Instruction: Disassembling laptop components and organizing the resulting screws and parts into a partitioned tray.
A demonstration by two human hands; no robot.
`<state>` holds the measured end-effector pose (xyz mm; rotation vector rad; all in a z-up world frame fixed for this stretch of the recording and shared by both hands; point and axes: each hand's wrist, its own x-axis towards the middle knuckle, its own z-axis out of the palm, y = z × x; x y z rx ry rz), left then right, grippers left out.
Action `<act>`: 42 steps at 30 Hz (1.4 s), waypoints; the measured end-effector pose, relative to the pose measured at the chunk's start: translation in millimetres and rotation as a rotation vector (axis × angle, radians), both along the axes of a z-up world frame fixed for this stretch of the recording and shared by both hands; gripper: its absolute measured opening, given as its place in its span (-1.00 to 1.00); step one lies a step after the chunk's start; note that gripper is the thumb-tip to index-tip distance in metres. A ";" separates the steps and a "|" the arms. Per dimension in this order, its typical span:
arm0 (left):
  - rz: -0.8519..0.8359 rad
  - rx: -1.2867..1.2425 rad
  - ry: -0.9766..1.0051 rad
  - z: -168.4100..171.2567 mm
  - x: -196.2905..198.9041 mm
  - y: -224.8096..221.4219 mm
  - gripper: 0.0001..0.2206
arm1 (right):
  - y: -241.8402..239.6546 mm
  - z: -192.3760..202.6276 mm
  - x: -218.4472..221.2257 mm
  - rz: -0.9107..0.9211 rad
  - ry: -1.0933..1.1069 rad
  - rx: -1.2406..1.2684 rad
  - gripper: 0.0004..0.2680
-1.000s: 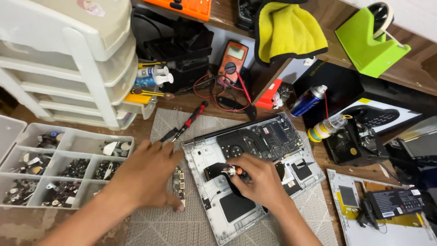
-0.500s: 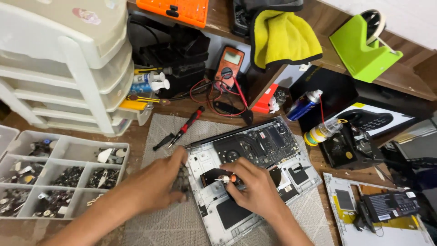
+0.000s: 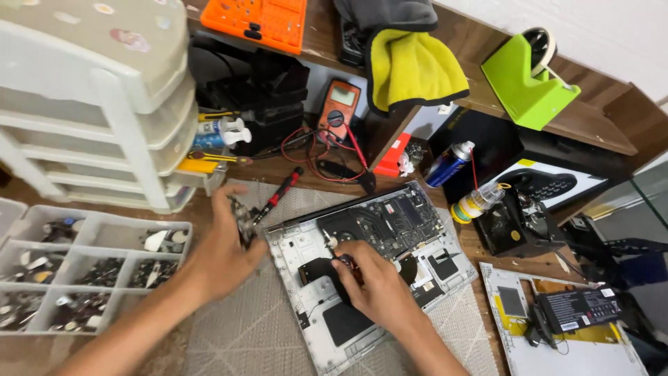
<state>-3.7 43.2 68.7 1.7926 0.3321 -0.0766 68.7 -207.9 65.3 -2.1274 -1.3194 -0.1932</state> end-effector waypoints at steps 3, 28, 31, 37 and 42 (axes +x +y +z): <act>0.153 0.207 -0.283 -4.2 3.8 10.1 -0.28 | 2.0 2.9 -8.0 0.010 -0.063 0.023 -0.92; 0.079 0.028 -0.682 -18.5 8.4 24.8 -0.47 | 114.9 -23.2 -46.1 -0.075 -0.114 -0.125 -0.88; 0.079 0.014 -0.728 -19.5 7.8 24.2 -0.50 | 107.0 -24.0 -42.4 -0.101 -0.203 -0.077 -0.86; 0.085 0.083 -0.778 -21.3 4.8 22.8 -0.47 | 90.7 -21.9 -33.8 -0.135 -0.321 0.045 -0.81; -0.004 0.030 -0.761 -9.9 -1.0 24.1 -0.55 | 87.2 -26.8 -20.5 -0.144 -0.382 0.057 -0.76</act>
